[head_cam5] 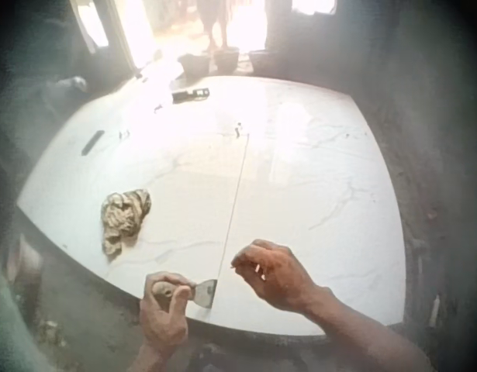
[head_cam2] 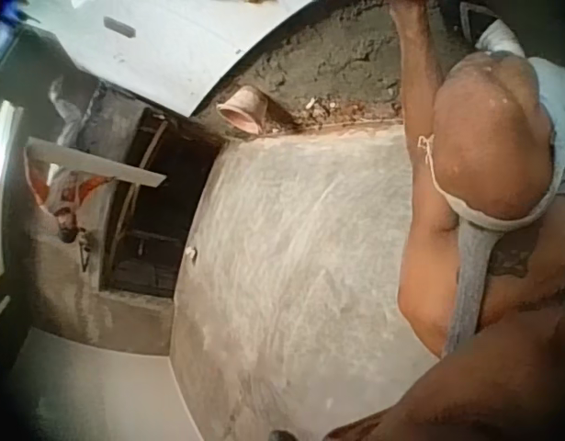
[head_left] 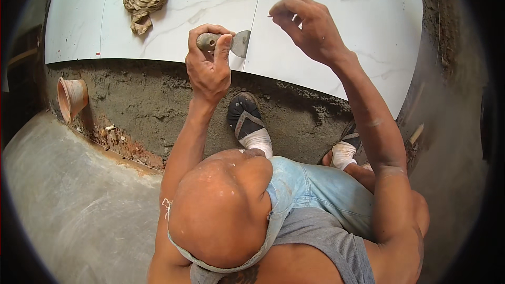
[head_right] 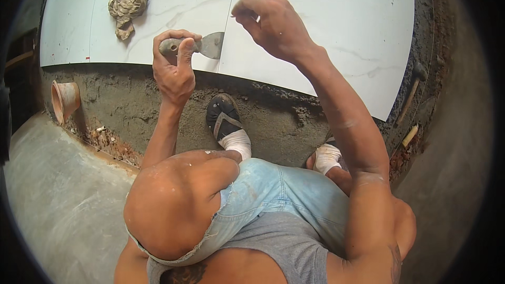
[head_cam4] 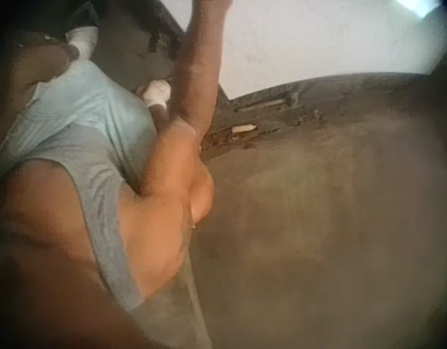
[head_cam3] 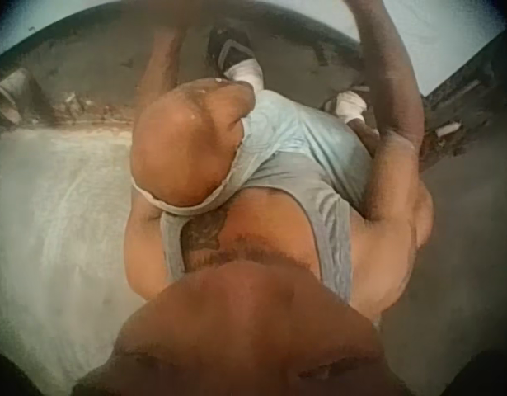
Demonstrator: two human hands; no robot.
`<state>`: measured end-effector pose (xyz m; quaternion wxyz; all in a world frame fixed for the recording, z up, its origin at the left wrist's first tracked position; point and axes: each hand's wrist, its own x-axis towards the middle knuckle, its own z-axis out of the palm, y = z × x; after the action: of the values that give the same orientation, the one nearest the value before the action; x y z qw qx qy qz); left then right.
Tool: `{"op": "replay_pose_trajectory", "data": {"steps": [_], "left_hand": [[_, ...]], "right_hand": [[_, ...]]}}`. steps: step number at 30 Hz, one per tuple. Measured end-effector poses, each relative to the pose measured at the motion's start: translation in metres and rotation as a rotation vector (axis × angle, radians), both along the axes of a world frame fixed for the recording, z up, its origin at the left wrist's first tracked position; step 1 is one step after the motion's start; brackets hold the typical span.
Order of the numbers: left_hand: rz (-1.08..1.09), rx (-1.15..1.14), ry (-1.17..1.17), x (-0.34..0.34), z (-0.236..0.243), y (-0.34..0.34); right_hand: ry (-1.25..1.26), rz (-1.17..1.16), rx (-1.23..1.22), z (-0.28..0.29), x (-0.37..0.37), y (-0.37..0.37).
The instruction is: The person installs floor tiles by scraping excess mortar from the joints with a putty knife, wiping the surface with a cloth, tapping a tile into place with a mallet, and trimming mortar along the edge with a trowel.
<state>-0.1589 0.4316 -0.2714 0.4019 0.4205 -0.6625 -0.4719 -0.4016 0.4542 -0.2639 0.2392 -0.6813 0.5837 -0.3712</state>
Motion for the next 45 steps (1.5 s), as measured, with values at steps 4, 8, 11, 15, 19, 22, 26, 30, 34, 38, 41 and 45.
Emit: {"op": "replay_pose_trajectory", "data": {"steps": [4, 8, 11, 15, 19, 22, 26, 30, 34, 38, 41, 45], "left_hand": [[-0.011, -0.105, -0.103, -0.008, 0.004, 0.004], [0.038, -0.161, -0.088, -0.012, -0.003, 0.004], [0.086, -0.051, -0.012, -0.003, -0.007, -0.004], [0.111, -0.036, 0.031, 0.001, -0.007, -0.005], [0.119, -0.018, 0.034, 0.000, -0.012, -0.006], [0.100, 0.060, 0.031, 0.010, -0.009, -0.008], [0.097, 0.053, 0.043, 0.010, -0.010, -0.008], [0.098, 0.040, 0.046, 0.010, -0.010, -0.010], [0.100, 0.048, 0.062, 0.010, -0.013, -0.011], [0.091, 0.017, 0.061, 0.013, -0.017, -0.013], [0.098, 0.037, 0.063, 0.013, -0.016, -0.013], [0.106, 0.021, 0.072, 0.013, -0.018, -0.014]], "right_hand": [[0.000, -0.025, 0.153, -0.023, 0.012, 0.001], [0.140, 0.019, 0.136, -0.050, 0.021, -0.002], [0.192, 0.034, 0.151, -0.068, 0.026, -0.009], [0.212, 0.173, 0.068, -0.081, 0.025, -0.022], [0.281, 0.245, 0.053, -0.090, 0.024, -0.030], [0.266, 0.281, 0.080, -0.075, 0.030, -0.019], [0.168, 0.385, 0.112, -0.071, 0.040, 0.021], [0.198, 0.409, 0.088, -0.079, 0.061, 0.032], [0.288, 0.452, 0.055, -0.082, 0.066, 0.030], [0.356, 0.497, 0.042, -0.082, 0.070, 0.028], [0.394, 0.528, -0.022, -0.083, 0.074, 0.027], [0.440, 0.556, -0.093, -0.086, 0.076, 0.025]]}}
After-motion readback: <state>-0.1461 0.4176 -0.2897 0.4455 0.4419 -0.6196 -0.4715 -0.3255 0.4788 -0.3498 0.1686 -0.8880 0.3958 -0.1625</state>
